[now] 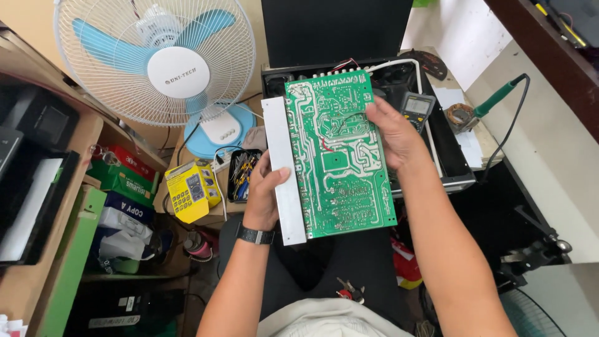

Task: Soldering electronic components onto a printed circuit board and inspecting the assembly.

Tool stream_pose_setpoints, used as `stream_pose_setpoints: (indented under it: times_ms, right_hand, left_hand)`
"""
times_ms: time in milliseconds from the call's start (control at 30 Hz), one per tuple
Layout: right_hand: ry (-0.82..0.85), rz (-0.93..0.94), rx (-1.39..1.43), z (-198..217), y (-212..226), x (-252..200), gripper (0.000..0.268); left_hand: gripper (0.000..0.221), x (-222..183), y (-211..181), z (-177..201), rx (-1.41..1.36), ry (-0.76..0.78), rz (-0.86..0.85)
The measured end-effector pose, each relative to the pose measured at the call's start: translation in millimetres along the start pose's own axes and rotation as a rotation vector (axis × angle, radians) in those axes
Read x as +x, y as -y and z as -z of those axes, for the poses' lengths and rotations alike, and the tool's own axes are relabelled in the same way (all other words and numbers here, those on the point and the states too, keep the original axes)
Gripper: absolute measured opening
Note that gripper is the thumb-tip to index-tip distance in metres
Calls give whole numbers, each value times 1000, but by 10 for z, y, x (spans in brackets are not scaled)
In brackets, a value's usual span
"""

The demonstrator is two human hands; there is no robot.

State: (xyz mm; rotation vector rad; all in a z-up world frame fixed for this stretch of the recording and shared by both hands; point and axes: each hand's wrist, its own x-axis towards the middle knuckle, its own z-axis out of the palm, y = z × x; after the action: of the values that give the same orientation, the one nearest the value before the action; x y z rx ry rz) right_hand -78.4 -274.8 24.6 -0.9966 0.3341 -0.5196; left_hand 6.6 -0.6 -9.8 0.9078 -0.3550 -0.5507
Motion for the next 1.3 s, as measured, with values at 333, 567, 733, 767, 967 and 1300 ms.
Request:
stream_pose_setpoints:
  times_ms: [333,567,733,767,967,1300]
  right_hand:
    - [-222,588,-667,102,588,-773,24]
    - [203,578,-1055,-690,914,-941,35]
    - [125,193,-1121,-1116,1104,-553,66]
    - [119,162,-977,-1108,1129,-472,55]
    - [26,115,-735,-925,1231,-214,39]
    - [-103,-81,-651,-876,1447,-464,25]
  left_hand:
    - [96,175,-132,-210,19,-138,57]
    - [80,845,-562,-817,259,-248,-16]
    - [81,1093,-943,-1379,601,-279,-66]
    - [82,1124,-969,-1451,751,-273,-101]
    - [108,1312,-770,-1653,1226,-188,-331]
    - [51,965,-1097,-1998,904,204,-103]
